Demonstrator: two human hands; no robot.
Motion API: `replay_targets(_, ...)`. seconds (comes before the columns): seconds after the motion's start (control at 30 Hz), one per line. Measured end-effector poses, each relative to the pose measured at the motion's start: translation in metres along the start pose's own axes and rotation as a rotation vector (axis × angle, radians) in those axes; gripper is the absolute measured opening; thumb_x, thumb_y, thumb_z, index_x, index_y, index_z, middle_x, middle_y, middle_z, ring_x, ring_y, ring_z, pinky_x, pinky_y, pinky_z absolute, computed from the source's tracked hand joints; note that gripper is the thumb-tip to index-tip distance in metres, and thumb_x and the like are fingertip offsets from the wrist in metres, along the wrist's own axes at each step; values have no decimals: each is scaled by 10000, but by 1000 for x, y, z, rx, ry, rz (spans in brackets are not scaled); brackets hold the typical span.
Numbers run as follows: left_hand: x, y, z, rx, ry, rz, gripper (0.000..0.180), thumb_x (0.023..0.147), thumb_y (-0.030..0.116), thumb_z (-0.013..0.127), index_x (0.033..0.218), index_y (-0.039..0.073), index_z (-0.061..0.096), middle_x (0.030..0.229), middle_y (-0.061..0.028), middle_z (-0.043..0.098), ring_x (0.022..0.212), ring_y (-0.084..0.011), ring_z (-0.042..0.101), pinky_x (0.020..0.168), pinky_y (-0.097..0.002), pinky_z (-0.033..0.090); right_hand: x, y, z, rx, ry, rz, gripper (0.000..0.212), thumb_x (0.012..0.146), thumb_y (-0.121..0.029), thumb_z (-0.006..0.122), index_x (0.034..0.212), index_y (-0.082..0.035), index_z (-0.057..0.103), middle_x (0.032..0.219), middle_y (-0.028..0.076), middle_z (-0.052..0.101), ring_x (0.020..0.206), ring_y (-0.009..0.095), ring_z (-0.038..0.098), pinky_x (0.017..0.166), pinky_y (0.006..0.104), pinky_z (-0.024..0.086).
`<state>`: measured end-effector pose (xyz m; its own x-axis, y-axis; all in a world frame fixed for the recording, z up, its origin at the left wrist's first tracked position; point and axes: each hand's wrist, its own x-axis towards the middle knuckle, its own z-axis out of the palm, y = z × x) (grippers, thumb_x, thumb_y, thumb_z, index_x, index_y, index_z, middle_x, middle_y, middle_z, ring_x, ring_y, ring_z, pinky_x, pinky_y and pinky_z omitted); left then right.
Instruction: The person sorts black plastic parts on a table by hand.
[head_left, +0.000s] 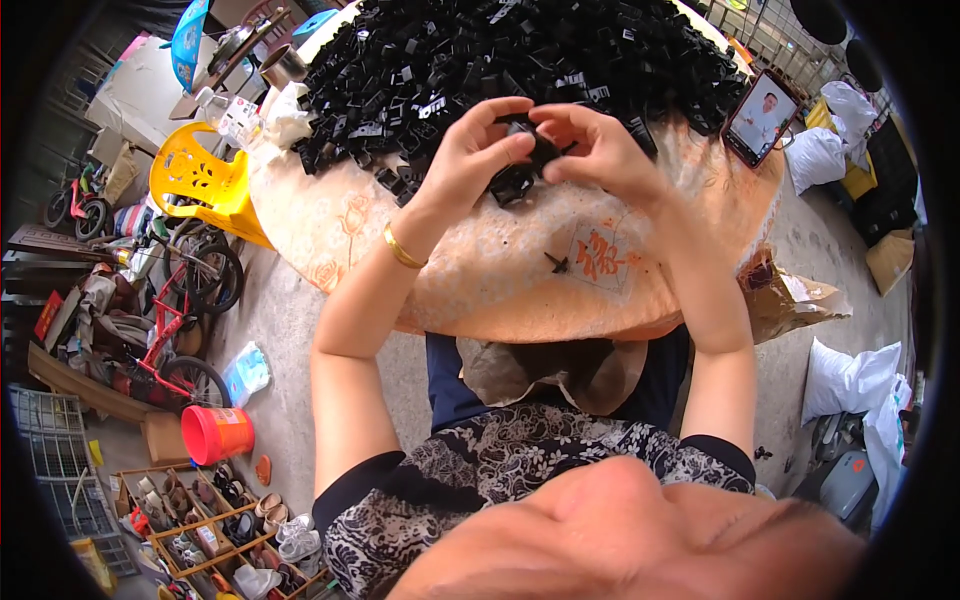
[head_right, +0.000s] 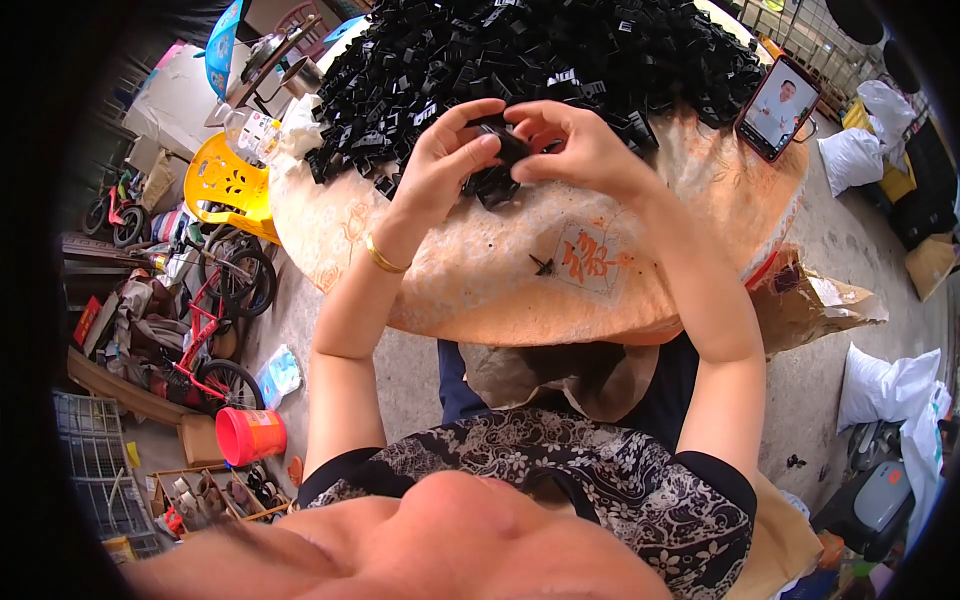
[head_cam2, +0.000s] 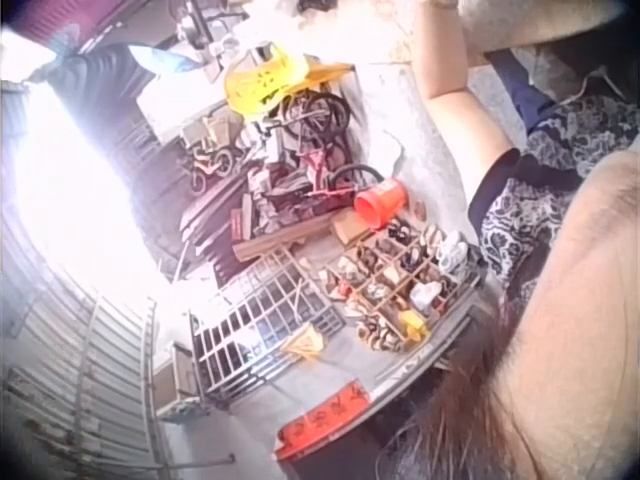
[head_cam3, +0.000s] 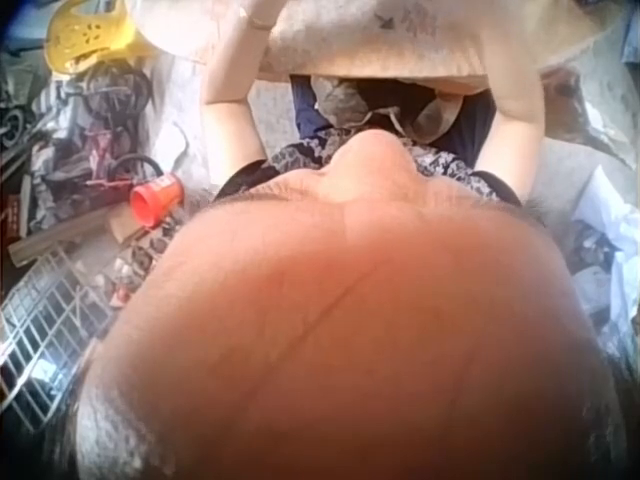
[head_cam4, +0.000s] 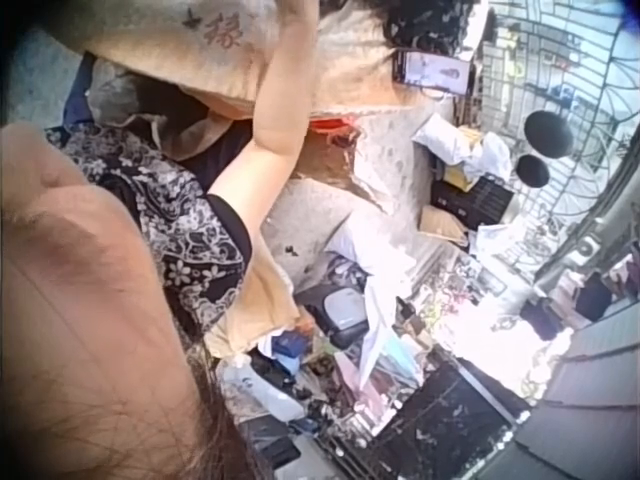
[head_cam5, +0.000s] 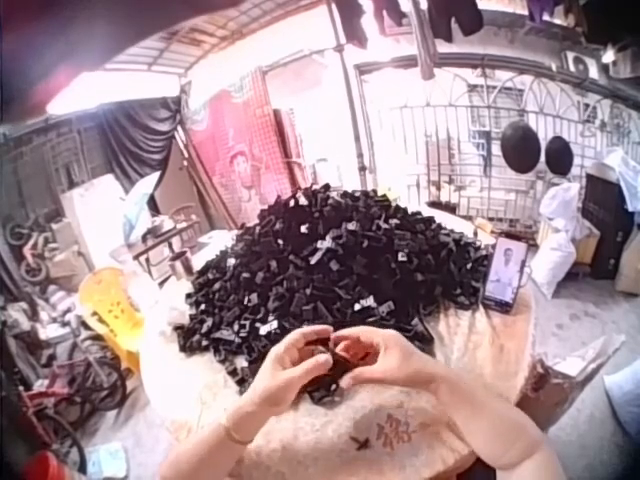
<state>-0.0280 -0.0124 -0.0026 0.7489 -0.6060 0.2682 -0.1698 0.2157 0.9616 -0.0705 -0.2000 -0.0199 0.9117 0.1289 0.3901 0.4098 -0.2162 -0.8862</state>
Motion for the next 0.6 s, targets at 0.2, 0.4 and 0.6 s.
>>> replay_targets(0.2,-17,10,17,583,-554,-150,263,826,116,601,1053,25,505,711,-62,609,633,-94,592,578,-236,471,2,6,-22,-192,-80,-44,375,734,-20,606,1106,-60,595,1033,34,608,787,98,564,653,221,486)
replay_targets(0.4,-22,-4,26,754,-618,81,415,751,237,699,1097,59,555,669,-108,575,600,-173,566,549,-301,439,1,20,11,-793,-90,-432,311,689,-21,635,996,-67,616,1030,59,595,935,258,542,806,336,470)
replay_targets(0.6,12,-10,-17,1002,67,441,188,755,121,671,923,40,649,829,-82,603,719,-218,575,656,-304,474,5,16,-2,-700,44,-370,199,720,-72,637,916,-54,608,941,78,601,856,240,568,733,315,484)
